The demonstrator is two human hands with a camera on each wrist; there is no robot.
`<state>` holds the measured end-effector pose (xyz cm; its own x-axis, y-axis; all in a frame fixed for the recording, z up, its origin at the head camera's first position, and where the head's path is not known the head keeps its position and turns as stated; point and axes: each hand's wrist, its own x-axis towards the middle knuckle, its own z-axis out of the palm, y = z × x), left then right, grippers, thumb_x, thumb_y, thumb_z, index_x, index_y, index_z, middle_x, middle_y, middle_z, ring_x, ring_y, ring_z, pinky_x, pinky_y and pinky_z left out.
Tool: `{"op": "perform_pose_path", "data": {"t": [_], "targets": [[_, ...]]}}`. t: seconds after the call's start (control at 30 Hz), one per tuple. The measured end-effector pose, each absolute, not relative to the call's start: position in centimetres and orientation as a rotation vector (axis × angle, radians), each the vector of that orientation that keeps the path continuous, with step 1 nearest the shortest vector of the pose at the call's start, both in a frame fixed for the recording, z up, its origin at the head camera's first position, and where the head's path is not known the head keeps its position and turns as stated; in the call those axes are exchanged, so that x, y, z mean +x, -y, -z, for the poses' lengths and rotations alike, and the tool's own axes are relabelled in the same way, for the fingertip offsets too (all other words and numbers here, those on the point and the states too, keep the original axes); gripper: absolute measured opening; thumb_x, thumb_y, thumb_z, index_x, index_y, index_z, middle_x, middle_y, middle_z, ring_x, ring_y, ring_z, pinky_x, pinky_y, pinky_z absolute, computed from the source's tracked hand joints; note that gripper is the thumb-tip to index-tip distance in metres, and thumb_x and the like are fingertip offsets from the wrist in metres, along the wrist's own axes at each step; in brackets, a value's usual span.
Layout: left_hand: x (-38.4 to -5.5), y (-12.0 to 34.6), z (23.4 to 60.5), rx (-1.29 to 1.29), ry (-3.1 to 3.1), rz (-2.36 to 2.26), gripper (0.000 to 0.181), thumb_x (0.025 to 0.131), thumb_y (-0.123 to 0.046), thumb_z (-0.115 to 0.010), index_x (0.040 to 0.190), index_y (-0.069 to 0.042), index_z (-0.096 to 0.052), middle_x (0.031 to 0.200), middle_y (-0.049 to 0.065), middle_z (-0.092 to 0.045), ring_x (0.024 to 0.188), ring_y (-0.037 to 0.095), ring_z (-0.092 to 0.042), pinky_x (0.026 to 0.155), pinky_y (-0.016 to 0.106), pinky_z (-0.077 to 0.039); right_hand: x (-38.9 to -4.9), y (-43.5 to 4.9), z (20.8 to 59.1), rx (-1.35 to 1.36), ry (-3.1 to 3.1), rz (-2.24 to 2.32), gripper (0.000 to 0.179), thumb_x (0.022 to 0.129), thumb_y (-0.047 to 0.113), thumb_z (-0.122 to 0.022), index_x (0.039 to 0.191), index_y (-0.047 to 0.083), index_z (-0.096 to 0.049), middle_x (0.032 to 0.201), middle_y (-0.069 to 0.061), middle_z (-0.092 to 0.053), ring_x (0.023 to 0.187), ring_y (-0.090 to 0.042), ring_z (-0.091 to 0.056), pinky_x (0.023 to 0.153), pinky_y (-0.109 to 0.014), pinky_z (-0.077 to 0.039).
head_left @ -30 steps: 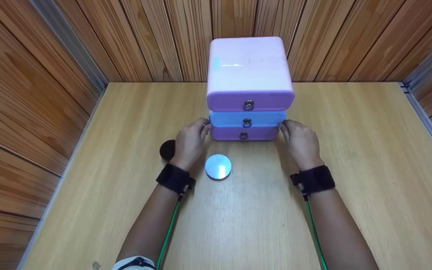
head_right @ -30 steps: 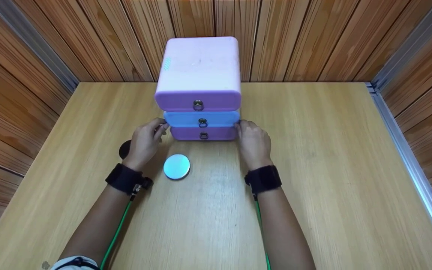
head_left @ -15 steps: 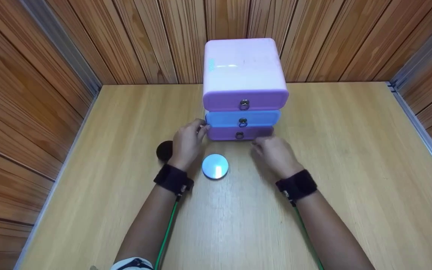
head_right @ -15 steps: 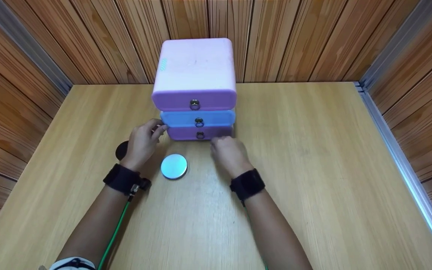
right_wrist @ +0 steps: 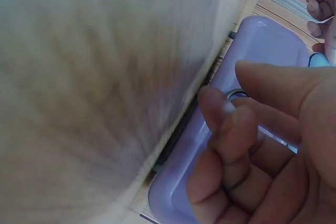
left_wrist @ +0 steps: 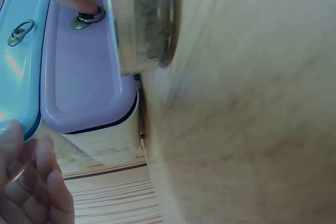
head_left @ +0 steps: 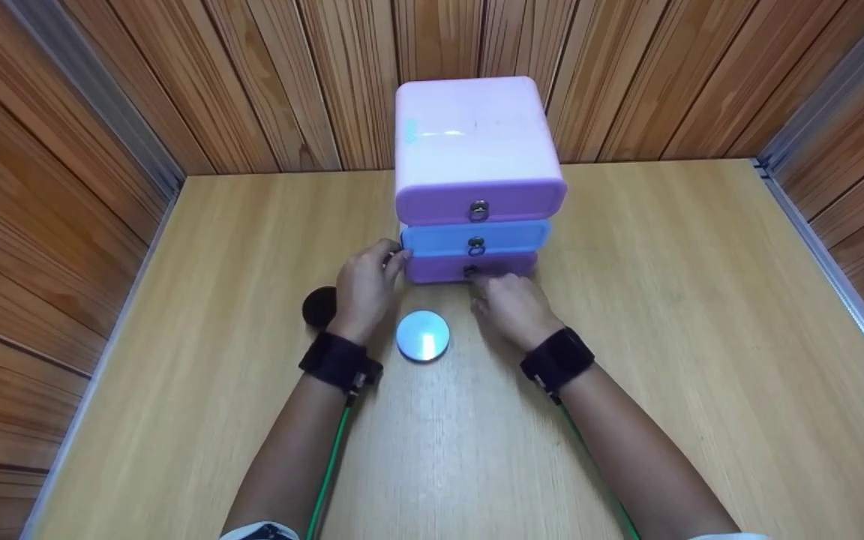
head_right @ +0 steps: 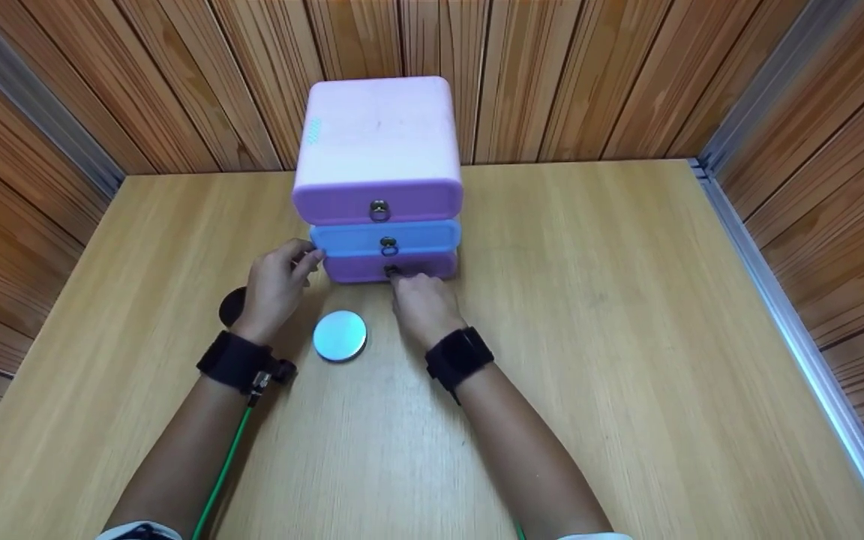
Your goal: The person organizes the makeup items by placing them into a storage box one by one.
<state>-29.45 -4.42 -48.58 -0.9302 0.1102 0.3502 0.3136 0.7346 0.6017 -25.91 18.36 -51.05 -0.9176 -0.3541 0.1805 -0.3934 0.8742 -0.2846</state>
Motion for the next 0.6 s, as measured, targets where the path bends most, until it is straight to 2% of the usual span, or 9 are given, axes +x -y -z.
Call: {"op": "perform_pose_path", "data": {"t": [0.2,0.33,0.6], "targets": [[-29.3,4.5,48.3,-0.31,2.662,1.006,0.024,0.096,-0.032,-0.062,0.099,-0.011,-0.072,0.088,0.001,-0.071,0.076,0.015,-0.064,0.064,0.033,-0.049,-25.4,-17.7,50.7,0.556,2.931,-0.504,0.021,0.092,0.016,-0.067,0.11,0.005,-0.065,0.075,-0.009,-0.063,0.061,-0.029,-0.06,0.054,-0.045,-0.048],[-29.3,4.5,48.3,-0.312,2.646,0.995,0.024,0.096,-0.033,-0.064,0.098,-0.011,-0.072,0.087,0.001,-0.071,0.075,0.017,-0.065,0.064,0.035,-0.05,-24.9,-17.5,50.5,0.536,2.918,-0.549,0.015,0.094,0.017,-0.065,0.103,0.006,-0.066,0.077,-0.008,-0.065,0.063,-0.029,-0.063,0.054,-0.044,-0.05],[-29.5,4.4,48.4,-0.349,2.628,0.948,0.025,0.096,-0.033,-0.064,0.096,-0.009,-0.073,0.085,0.004,-0.071,0.076,0.021,-0.067,0.064,0.039,-0.05,-22.9,-17.7,50.8,0.59,2.835,-0.567,0.004,0.091,0.012,-0.068,0.09,0.008,-0.069,0.075,-0.005,-0.068,0.064,-0.028,-0.064,0.055,-0.042,-0.051]]}}
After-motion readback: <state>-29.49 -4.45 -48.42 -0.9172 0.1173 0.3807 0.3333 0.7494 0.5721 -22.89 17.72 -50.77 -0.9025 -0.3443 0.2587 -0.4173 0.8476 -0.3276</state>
